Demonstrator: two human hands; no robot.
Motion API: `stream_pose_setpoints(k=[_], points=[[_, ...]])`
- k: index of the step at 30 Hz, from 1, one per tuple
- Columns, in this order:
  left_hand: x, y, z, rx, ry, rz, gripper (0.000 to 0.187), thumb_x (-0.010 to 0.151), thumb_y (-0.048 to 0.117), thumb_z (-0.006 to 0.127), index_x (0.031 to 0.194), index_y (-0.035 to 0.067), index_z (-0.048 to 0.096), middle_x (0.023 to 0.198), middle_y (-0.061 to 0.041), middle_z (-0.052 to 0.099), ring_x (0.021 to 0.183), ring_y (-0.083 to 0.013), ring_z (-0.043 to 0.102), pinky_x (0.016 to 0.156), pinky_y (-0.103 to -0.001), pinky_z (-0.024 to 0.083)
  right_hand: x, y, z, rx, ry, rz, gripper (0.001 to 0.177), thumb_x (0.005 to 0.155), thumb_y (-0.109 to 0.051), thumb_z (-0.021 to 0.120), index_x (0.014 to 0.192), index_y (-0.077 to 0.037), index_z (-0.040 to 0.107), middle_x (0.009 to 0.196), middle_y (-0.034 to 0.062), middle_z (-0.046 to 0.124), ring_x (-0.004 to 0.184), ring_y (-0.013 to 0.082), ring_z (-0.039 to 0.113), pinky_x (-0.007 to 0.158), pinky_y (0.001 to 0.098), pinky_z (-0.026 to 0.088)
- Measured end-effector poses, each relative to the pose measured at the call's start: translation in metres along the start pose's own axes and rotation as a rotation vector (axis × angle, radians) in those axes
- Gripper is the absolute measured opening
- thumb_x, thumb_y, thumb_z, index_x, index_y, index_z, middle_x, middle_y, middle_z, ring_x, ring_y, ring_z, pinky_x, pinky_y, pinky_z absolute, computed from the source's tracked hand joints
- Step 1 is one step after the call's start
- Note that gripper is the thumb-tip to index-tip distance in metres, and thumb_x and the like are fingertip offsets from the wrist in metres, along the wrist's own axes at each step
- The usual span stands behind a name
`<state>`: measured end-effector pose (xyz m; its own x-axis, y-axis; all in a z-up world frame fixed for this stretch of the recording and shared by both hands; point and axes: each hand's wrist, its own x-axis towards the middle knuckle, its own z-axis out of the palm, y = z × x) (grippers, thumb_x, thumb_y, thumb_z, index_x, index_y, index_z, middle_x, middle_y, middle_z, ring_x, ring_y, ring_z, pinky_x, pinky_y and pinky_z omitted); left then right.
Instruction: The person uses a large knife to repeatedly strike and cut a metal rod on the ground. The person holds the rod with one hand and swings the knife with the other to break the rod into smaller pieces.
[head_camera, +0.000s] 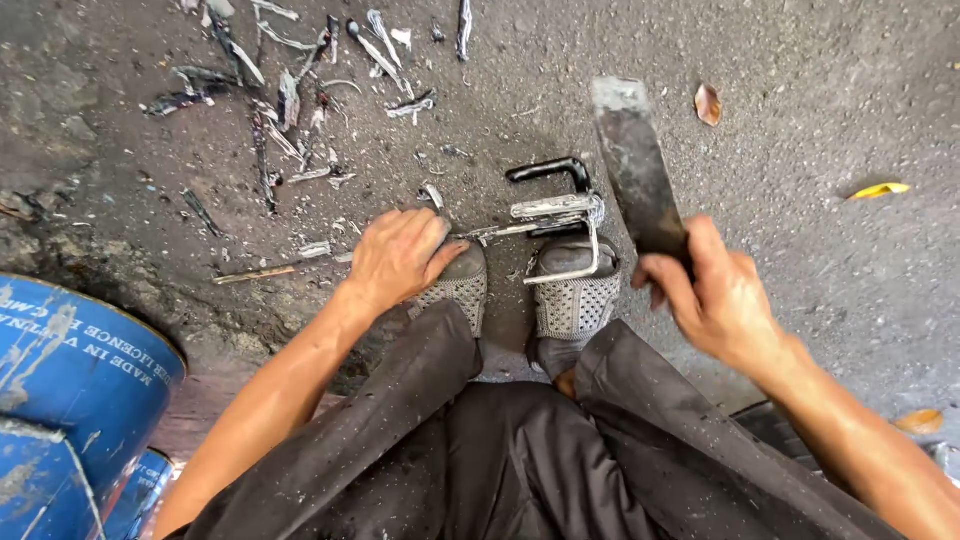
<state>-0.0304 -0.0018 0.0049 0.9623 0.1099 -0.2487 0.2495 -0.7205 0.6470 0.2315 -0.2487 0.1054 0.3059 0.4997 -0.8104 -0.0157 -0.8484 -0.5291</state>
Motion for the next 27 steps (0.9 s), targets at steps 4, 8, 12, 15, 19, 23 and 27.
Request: stream_pose_setpoints(k=[4,8,12,15,19,23,27], points=[[0.004,0.004,-0.007,-0.002,0.063,0.019,0.035,0.094,0.035,0.075,0.089,0.006,0.055,0.079,-0.009,0.054,0.073,-0.0293,0.061,0.067,-0.042,0.048,0.011,-0.006,0.002,-0.060,0.016,-0.186,0.016,0.103,-0.013,0.058,0.105,-0.001,0.048,0.081,0.0070,0.075,0.059,0.0135,0.071,0.053,0.0302,0.056],[0.008,0.000,-0.005,0.053,-0.002,-0.026,0.040,0.094,0.040,0.075,0.082,0.007,0.054,0.075,-0.009,0.054,0.069,-0.0285,0.061,0.064,-0.041,0.048,0.017,-0.034,0.002,-0.079,-0.048,-0.095,0.015,0.102,-0.015,0.056,0.103,-0.002,0.049,0.078,0.0060,0.075,0.056,0.0143,0.070,0.050,0.0314,0.055],[-0.003,-0.004,0.005,0.084,0.015,0.011,0.037,0.096,0.041,0.073,0.087,0.010,0.056,0.080,-0.008,0.054,0.073,-0.0268,0.063,0.069,-0.041,0.050,0.018,-0.051,0.010,-0.090,-0.130,0.050,0.017,0.103,-0.019,0.053,0.100,-0.004,0.047,0.073,0.0054,0.074,0.052,0.0156,0.071,0.048,0.0328,0.056],[-0.004,-0.007,0.004,0.077,0.011,0.016,0.035,0.095,0.042,0.073,0.089,0.011,0.057,0.081,-0.007,0.055,0.075,-0.0265,0.063,0.070,-0.041,0.051,0.020,-0.061,0.018,-0.157,-0.155,0.056,0.019,0.103,-0.021,0.053,0.098,-0.004,0.046,0.070,0.0054,0.074,0.050,0.0165,0.071,0.046,0.0337,0.055],[-0.007,-0.009,0.007,0.041,0.002,0.011,0.032,0.094,0.041,0.073,0.089,0.013,0.058,0.082,-0.006,0.055,0.077,-0.0248,0.064,0.072,-0.041,0.052,0.019,-0.061,0.029,-0.221,-0.170,0.091,0.021,0.102,-0.021,0.054,0.098,-0.003,0.046,0.067,0.0060,0.073,0.047,0.0192,0.070,0.045,0.0358,0.054],[-0.010,-0.013,0.011,0.048,0.068,0.010,0.030,0.094,0.040,0.072,0.090,0.014,0.058,0.084,-0.005,0.056,0.079,-0.0232,0.065,0.072,-0.040,0.051,0.024,-0.061,0.037,-0.218,-0.178,0.104,0.019,0.102,-0.021,0.054,0.101,-0.003,0.049,0.065,0.0074,0.071,0.046,0.0201,0.068,0.047,0.0371,0.053],[-0.008,-0.014,0.015,0.037,0.052,0.057,0.032,0.097,0.042,0.071,0.089,0.014,0.058,0.082,-0.003,0.056,0.075,-0.0210,0.065,0.068,-0.038,0.050,0.030,-0.063,0.049,-0.182,-0.136,0.093,0.019,0.103,-0.019,0.054,0.111,-0.002,0.051,0.063,0.0081,0.069,0.048,0.0189,0.066,0.048,0.0371,0.052]])
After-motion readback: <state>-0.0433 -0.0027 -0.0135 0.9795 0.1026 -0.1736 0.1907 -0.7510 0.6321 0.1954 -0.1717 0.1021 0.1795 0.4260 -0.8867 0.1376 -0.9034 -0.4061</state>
